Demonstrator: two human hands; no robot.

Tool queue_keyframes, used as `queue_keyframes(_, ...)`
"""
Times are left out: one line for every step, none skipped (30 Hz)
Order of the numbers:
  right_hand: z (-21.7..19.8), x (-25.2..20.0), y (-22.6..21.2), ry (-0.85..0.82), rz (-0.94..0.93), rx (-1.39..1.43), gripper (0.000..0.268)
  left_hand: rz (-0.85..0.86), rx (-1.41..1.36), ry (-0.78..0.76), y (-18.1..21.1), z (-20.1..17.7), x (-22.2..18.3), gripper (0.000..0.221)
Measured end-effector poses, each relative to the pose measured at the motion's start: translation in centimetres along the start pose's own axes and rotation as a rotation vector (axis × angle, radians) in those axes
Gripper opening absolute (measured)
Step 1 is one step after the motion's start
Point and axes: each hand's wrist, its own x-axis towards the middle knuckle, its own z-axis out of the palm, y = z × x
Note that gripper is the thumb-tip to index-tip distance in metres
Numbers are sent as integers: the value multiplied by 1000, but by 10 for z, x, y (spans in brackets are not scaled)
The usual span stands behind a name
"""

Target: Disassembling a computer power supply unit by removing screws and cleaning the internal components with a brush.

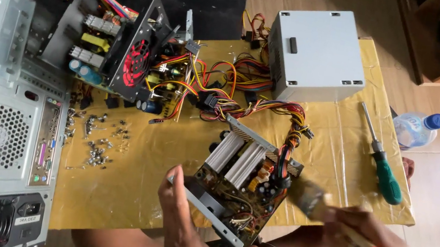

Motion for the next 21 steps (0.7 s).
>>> queue_keyframes(9, 2, 1, -35, -80, 130, 12, -30, 0, -12, -1, -1, 1, 134)
queue_keyframes(11, 1, 7, -25, -80, 132, 12, -20, 1, -14, -2, 1, 0, 134)
queue_keyframes(13, -1, 13, -112, -289, 322, 13, -44, -12, -11, -4, 3, -1, 137)
queue_keyframes(14, -6, 18, -216, -491, 516, 14, -83, -20, -12, -4, 2, -6, 140)
queue_keyframes(7, -7, 9, -219, -483, 524, 14, -89, -13, -18, -1, 1, -4, 140)
queue_keyframes(0, -9, 0, -89, -256, 294, 12, -93, -8, -19, 1, 0, -2, 139)
queue_keyframes(-8, -10, -9, 31, -27, 64, 10, -98, -2, -20, 4, -2, 0, 139)
queue_keyframes(2, -7, -12, 37, -28, 65, 10, -92, -2, -19, 2, 0, -2, 139)
queue_keyframes(11, -3, -16, -24, -174, 112, 20, -80, -8, -24, 1, 1, -4, 139)
queue_keyframes(22, 3, -19, -82, -325, 157, 32, -64, -14, -26, -2, 2, -4, 140)
queue_keyframes(23, -4, -7, -73, -331, 157, 32, -54, -15, -22, -2, 4, -1, 140)
queue_keyframes(25, -11, 5, -95, -561, 95, 25, -23, -28, 23, 0, 5, 0, 137)
queue_keyframes(27, -17, 18, -118, -790, 30, 19, 9, -41, 67, 0, 6, 0, 135)
queue_keyframes(15, -15, 7, -127, -786, 37, 19, -2, -35, 63, -4, 3, -3, 135)
queue_keyframes(3, -13, -4, -145, -498, 18, 16, 13, -30, 0, -7, 1, -7, 134)
queue_keyframes(-9, -7, -13, -157, -218, -5, 19, 36, -29, -57, -12, 0, -7, 134)
queue_keyframes(-1, -6, -9, -159, -221, -2, 19, 35, -26, -54, -11, 0, -11, 134)
queue_keyframes(6, -3, -4, -302, -415, 33, 15, 16, -36, -56, -12, 0, -11, 138)
queue_keyframes(14, 0, -1, -449, -608, 66, 12, -3, -46, -59, -12, 0, -11, 142)
queue_keyframes(19, -7, 15, -438, -621, 61, 12, 9, -47, -48, -12, 2, -8, 142)
queue_keyframes(25, -14, 31, -452, -668, 152, 14, 18, -59, -39, -12, 3, -6, 142)
